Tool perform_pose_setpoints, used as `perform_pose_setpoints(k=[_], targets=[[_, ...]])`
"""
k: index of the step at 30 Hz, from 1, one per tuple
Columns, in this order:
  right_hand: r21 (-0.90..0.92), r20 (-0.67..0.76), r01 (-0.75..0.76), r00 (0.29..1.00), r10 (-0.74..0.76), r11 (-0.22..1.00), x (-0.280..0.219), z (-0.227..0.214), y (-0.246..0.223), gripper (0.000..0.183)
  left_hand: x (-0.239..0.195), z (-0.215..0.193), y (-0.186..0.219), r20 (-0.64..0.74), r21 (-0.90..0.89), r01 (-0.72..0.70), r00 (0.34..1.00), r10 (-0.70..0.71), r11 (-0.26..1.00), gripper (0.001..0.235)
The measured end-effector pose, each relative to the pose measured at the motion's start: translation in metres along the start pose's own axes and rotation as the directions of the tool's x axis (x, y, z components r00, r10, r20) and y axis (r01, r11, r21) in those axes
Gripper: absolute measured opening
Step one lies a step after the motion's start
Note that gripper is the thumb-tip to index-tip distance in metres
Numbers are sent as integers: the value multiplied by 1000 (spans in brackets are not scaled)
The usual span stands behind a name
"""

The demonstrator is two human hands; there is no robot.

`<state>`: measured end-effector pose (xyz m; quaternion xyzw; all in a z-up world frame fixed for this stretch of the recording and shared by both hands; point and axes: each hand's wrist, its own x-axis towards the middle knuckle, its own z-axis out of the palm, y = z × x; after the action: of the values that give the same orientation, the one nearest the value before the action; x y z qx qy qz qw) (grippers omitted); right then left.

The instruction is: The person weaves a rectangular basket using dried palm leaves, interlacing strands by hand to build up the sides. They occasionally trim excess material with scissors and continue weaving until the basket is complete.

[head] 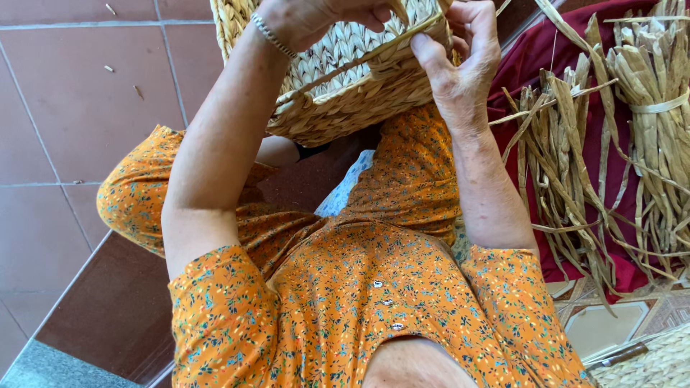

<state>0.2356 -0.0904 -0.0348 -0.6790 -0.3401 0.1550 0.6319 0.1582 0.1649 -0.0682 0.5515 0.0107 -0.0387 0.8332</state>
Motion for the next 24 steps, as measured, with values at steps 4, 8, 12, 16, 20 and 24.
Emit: perform_pose_setpoints(k=[4,8,12,16,20,24], targets=[[25,-16,-12,1000,12,1000,-2,2,0,32,17,6,7,97,67,97,990,-103,993,23],[53,-23,-43,999,44,998,-3,4,-3,32,25,10,11,168,80,148,973,-159,986,21],[45,-6,-64,998,64,997,-3,4,-9,32,24,10,14,138,24,156,978,-158,987,20],[67,8,-59,998,59,996,-3,3,-13,34,19,9,14,193,-59,146,972,-132,987,22],[96,-24,-90,995,92,991,-2,8,-14,33,24,11,11,239,43,163,956,-168,986,20],[58,-41,-52,998,55,997,-3,11,-14,33,33,16,10,303,86,194,929,-211,977,18]])
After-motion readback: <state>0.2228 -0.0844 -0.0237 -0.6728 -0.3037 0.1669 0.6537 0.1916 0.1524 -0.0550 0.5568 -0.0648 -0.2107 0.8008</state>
